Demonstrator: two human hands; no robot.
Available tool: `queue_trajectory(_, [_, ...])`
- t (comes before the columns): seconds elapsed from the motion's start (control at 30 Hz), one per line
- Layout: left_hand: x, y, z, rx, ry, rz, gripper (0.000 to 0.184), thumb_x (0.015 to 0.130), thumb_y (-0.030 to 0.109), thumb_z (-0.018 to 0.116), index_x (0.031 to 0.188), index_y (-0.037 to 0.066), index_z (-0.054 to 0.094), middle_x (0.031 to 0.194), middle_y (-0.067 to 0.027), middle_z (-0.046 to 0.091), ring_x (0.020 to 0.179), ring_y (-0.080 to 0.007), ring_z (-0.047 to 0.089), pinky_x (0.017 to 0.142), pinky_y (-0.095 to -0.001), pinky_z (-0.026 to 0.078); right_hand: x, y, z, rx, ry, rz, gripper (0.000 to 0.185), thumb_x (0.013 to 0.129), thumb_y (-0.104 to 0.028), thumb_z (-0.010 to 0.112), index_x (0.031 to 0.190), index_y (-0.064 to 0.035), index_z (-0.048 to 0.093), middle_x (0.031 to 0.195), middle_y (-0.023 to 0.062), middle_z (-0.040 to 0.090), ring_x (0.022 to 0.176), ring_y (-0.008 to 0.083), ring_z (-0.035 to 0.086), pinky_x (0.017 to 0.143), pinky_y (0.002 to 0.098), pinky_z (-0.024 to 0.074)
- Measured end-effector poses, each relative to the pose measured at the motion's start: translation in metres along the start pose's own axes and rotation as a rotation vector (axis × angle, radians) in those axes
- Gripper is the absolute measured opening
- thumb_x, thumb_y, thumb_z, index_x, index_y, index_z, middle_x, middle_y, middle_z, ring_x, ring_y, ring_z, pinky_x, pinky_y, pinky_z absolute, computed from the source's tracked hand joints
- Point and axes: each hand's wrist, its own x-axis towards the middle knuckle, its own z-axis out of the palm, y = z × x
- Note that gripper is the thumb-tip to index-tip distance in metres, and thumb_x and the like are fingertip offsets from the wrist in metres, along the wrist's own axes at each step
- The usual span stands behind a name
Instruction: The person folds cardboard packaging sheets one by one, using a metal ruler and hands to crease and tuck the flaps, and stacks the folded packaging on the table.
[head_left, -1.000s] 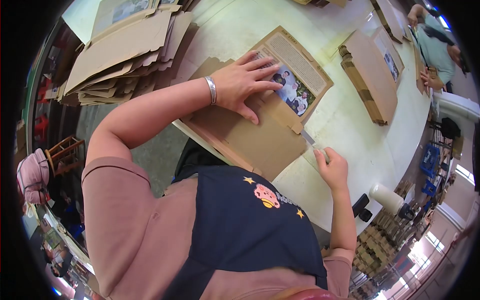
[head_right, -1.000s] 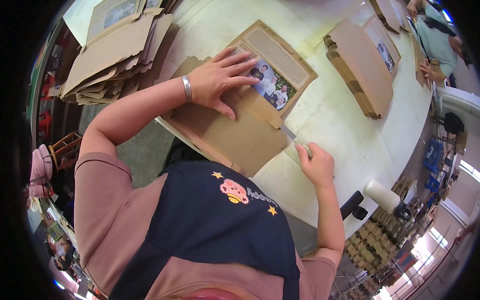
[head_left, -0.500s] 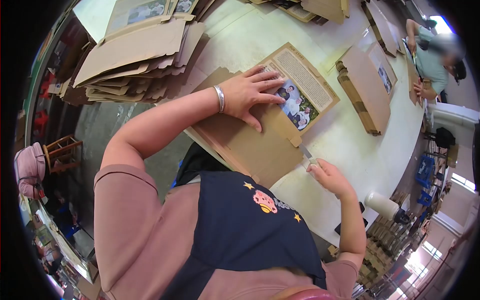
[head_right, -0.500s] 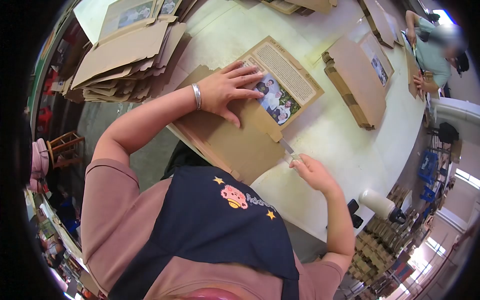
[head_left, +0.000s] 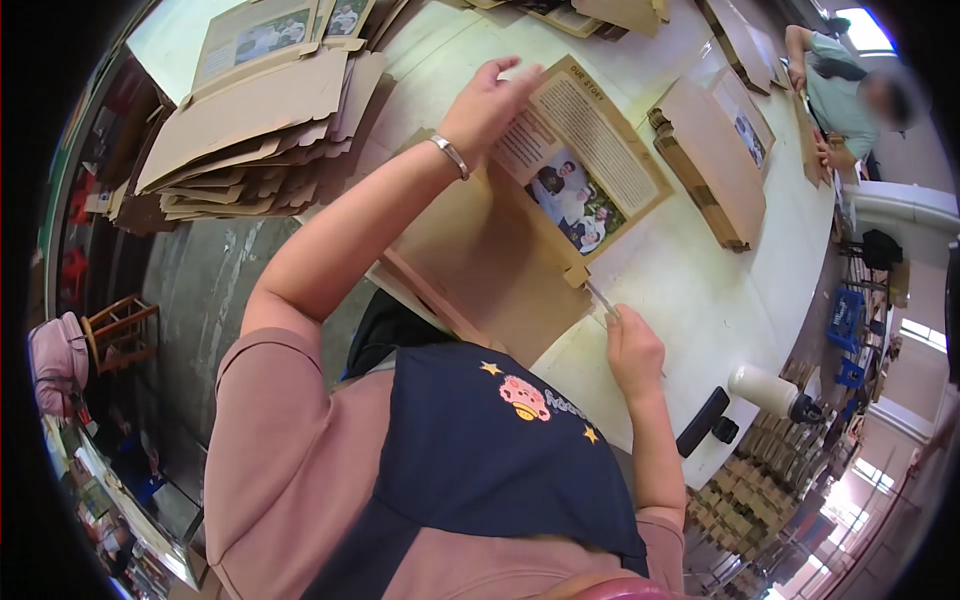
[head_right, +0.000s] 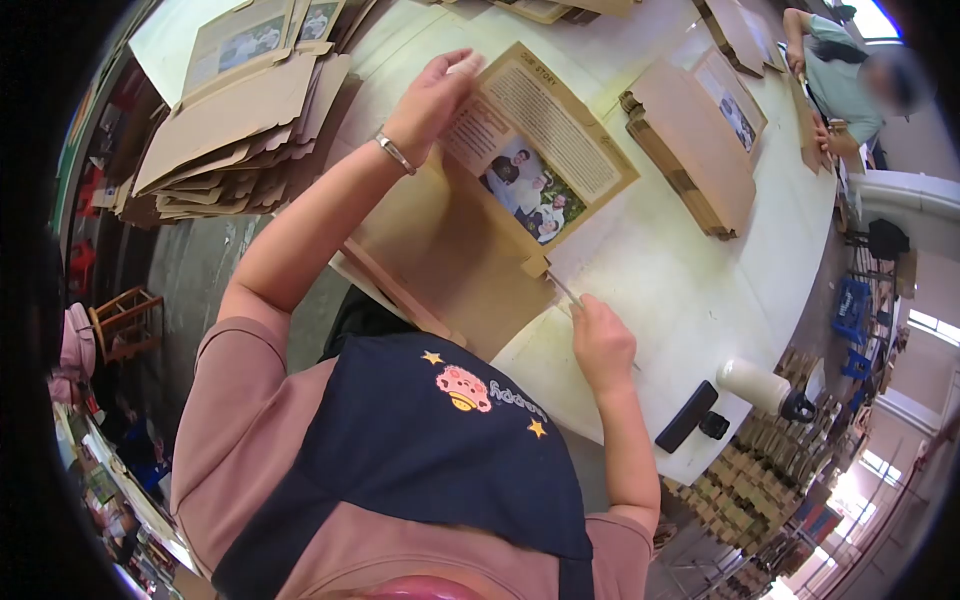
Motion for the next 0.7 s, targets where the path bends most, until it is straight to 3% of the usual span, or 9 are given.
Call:
queue_trajectory(0.07, [0.001,0.000,-0.019,-0.495,-0.071,-0.282,0.055,0.105,0.053,0.054,0.103,0.000,0.066,0.076,-0.0033,0.065,0.073,-0.0119,0.058,0.065,-0.0252,0.045,0.001,0.002,-0.006,0.250,-0.100,0.252,0.017,0.100,-0.019,0.069,0.111,-0.0065,0.066,0.083,0.0123,0.071,0.073,0.0269,0.069,0.066,0.0342,0.0527])
queue_trajectory(0.1, [0.008,-0.025,-0.021,-0.623,-0.047,-0.201,0.061,0.107,0.058,0.045,0.093,0.003,0.068,0.075,-0.0025,0.064,0.066,-0.0110,0.054,0.058,-0.0270,0.040,0.003,0.002,-0.006,0.257,-0.101,0.253,0.017,0.100,-0.019,0.069,0.111,-0.0065,0.066,0.083,0.0123,0.071,0.073,0.0269,0.069,0.066,0.0342,0.0527])
queue_trajectory(0.2, [-0.017,-0.004,-0.055,-0.550,-0.414,-0.097,0.063,0.107,0.057,0.046,0.082,0.005,0.069,0.069,-0.0017,0.063,0.060,-0.0099,0.054,0.057,-0.0265,0.042,0.008,0.002,-0.008,0.495,-0.148,0.474,0.016,0.101,-0.022,0.071,0.109,-0.0086,0.068,0.074,0.0039,0.066,0.068,0.0140,0.062,0.065,0.0278,0.0475])
queue_trajectory(0.27, [-0.025,0.005,-0.076,-0.521,-0.497,-0.264,0.060,0.107,0.053,0.050,0.079,0.004,0.070,0.062,-0.0016,0.061,0.054,-0.0099,0.055,0.057,-0.0244,0.043,0.012,0.001,-0.011,0.611,-0.166,0.579,0.019,0.098,-0.024,0.075,0.107,-0.0093,0.068,0.072,-0.0013,0.062,0.066,0.0076,0.055,0.065,0.0245,0.0450])
queue_trajectory(0.4, [-0.030,0.015,-0.069,0.390,-0.828,-0.342,0.040,0.106,0.038,0.059,0.091,0.003,0.072,0.071,-0.0052,0.069,0.052,-0.0111,0.057,0.057,-0.0263,0.047,0.020,-0.002,-0.003,0.404,-0.003,0.458,0.023,0.094,-0.025,0.080,0.107,-0.0096,0.068,0.075,0.0026,0.064,0.070,0.0130,0.061,0.069,0.0276,0.0488])
queue_trajectory(0.47, [-0.038,0.029,-0.042,0.861,-0.892,-0.117,0.037,0.103,0.039,0.062,0.093,0.005,0.072,0.074,-0.0075,0.070,0.055,-0.0188,0.060,0.060,-0.0341,0.051,0.023,-0.002,0.001,0.285,0.138,0.282,0.030,0.087,-0.025,0.085,0.109,-0.0118,0.068,0.092,0.0070,0.066,0.083,0.0212,0.066,0.076,0.0340,0.0532])
queue_trajectory(0.6, [-0.044,-0.006,0.001,1.216,-0.717,0.184,0.034,0.100,0.041,0.065,0.094,0.008,0.071,0.076,-0.0084,0.070,0.066,-0.0259,0.066,0.071,-0.0415,0.054,0.021,-0.009,0.004,0.229,0.229,0.294,0.034,0.084,-0.025,0.087,0.111,-0.0138,0.069,0.109,0.0100,0.064,0.096,0.0294,0.067,0.082,0.0399,0.0552])
queue_trajectory(0.67, [-0.041,-0.025,0.022,1.208,-0.765,0.391,0.037,0.099,0.045,0.062,0.092,0.010,0.071,0.091,-0.0074,0.074,0.095,-0.0292,0.070,0.087,-0.0466,0.052,0.015,-0.008,0.014,0.185,0.268,0.299,0.034,0.083,-0.025,0.088,0.110,-0.0145,0.070,0.113,0.0094,0.061,0.098,0.0303,0.066,0.083,0.0400,0.0551])
queue_trajectory(0.7, [-0.042,-0.024,0.035,1.207,-0.769,0.391,0.037,0.099,0.045,0.062,0.092,0.010,0.071,0.091,-0.0074,0.074,0.095,-0.0292,0.070,0.087,-0.0466,0.052,0.013,-0.008,0.018,0.185,0.267,0.303,0.034,0.083,-0.025,0.088,0.110,-0.0145,0.070,0.113,0.0094,0.061,0.098,0.0303,0.066,0.083,0.0400,0.0551])
